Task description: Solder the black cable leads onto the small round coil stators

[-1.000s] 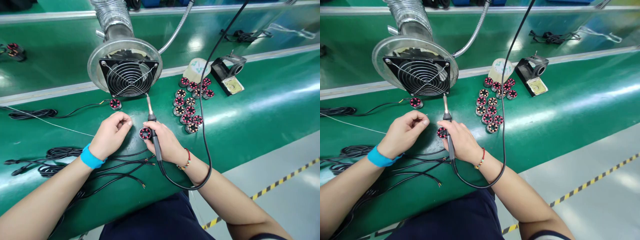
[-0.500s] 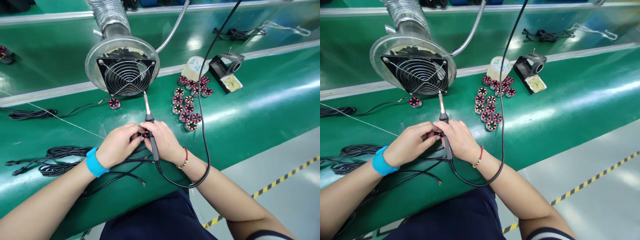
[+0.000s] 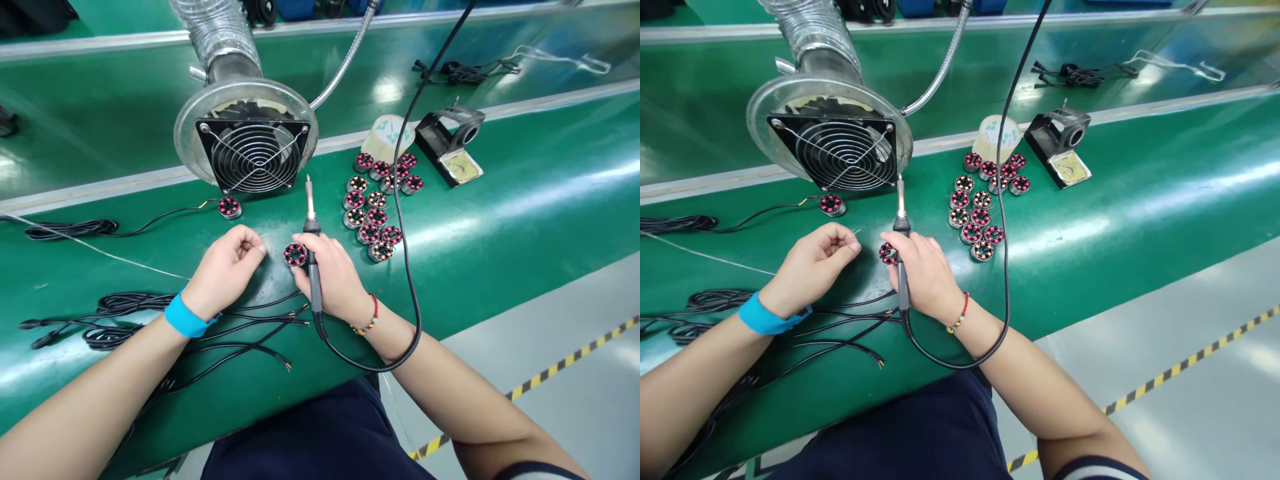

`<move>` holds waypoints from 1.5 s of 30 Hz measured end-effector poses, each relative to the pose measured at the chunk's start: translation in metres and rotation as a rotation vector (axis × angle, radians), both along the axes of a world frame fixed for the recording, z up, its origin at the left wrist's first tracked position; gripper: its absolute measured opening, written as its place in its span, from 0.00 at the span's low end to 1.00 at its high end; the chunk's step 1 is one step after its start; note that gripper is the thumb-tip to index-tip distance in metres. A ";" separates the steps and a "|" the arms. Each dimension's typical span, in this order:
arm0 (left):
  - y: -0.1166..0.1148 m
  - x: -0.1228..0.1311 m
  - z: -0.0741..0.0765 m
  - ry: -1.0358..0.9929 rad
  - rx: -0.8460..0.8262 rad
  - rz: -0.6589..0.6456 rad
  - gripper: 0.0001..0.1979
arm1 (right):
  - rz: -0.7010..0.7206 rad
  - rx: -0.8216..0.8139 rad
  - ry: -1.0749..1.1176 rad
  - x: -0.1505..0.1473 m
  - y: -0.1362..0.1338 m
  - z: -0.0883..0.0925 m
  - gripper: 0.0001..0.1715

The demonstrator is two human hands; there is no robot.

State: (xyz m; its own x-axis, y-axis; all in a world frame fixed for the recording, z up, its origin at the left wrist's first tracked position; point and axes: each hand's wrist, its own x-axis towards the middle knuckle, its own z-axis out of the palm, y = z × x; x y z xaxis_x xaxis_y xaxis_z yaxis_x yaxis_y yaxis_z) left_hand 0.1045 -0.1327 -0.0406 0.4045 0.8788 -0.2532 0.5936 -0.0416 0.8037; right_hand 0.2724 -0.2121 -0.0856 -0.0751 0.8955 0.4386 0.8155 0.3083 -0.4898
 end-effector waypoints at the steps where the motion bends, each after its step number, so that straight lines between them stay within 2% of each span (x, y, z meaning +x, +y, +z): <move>1: 0.001 0.000 0.000 -0.019 -0.060 0.010 0.10 | 0.002 0.011 -0.007 0.000 0.000 0.000 0.21; 4: 0.002 0.002 0.001 -0.045 -0.230 -0.079 0.16 | 0.030 0.011 -0.025 -0.001 -0.001 0.000 0.21; 6: 0.001 0.004 0.002 -0.051 -0.294 -0.122 0.16 | 0.048 0.008 -0.028 -0.002 -0.001 0.001 0.20; 12: 0.000 0.003 0.003 -0.191 -0.569 -0.019 0.08 | 0.065 -0.005 0.029 -0.003 0.000 0.001 0.21; 14: 0.002 0.002 0.003 -0.269 -0.607 0.032 0.08 | 0.070 -0.040 0.067 -0.002 0.000 0.000 0.22; 19: 0.008 0.002 0.000 -0.381 -0.433 0.217 0.07 | 0.097 -0.043 0.099 0.000 0.001 -0.002 0.24; 21: 0.008 0.002 0.000 -0.317 -0.353 0.181 0.09 | 0.121 -0.026 0.097 0.000 0.001 -0.002 0.24; 27: 0.005 0.003 0.001 -0.146 -0.173 -0.137 0.10 | 0.147 -0.063 0.091 0.000 0.001 -0.003 0.24; 33: 0.000 0.002 0.004 -0.049 -0.001 -0.056 0.11 | 0.010 -0.083 0.030 0.000 0.001 -0.002 0.24; 35: -0.003 0.003 0.003 0.026 -0.004 -0.144 0.15 | -0.028 -0.074 0.003 0.000 0.000 -0.001 0.24; 38: -0.008 0.006 0.001 0.138 -0.094 -0.291 0.22 | -0.051 -0.065 -0.050 -0.002 0.000 0.001 0.22; 43: -0.006 0.004 -0.005 0.098 -0.188 -0.285 0.17 | -0.035 -0.093 -0.093 -0.003 -0.001 0.003 0.22; 45: -0.004 0.001 -0.006 0.061 -0.169 -0.290 0.15 | -0.032 -0.103 -0.062 -0.002 -0.001 0.003 0.23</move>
